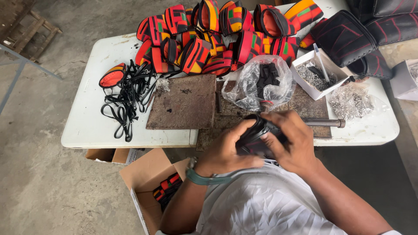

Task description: The person sits at a workbench and attaches black cord straps to small finished pouches, threading the cord through the zipper end of each pouch and using a pen-like tool to help push it through. Finished pouches are placed into a cardboard box below the table.

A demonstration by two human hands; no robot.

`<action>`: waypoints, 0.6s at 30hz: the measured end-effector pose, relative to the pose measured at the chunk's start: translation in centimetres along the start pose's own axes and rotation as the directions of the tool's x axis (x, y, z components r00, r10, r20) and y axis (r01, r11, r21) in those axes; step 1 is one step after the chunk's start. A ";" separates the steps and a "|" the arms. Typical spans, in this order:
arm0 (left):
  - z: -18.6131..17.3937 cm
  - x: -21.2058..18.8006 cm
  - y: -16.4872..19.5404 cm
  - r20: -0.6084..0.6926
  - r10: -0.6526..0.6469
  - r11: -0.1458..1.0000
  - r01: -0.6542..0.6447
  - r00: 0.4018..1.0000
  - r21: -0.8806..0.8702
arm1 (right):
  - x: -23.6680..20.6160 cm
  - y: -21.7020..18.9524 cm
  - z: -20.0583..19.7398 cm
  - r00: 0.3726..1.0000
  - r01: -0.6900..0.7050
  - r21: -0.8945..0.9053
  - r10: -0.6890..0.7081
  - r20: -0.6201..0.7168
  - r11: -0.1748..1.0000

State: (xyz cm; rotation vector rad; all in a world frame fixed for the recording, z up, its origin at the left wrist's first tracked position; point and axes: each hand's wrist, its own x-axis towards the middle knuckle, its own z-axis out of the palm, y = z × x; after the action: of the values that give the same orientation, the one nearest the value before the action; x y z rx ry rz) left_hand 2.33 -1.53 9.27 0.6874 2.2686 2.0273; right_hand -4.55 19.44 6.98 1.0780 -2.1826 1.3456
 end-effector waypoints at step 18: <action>0.5 2.0 3.7 0.035 -0.130 0.729 0.072 0.991 0.681 | 3.2 7.9 -4.6 0.854 -0.421 0.876 0.429 0.295 0.236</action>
State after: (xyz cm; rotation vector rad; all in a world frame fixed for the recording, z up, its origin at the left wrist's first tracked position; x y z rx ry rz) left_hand 1.81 -0.16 13.20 0.6154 2.9118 1.0393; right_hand -13.05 24.15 6.53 0.6820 -1.6043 3.0789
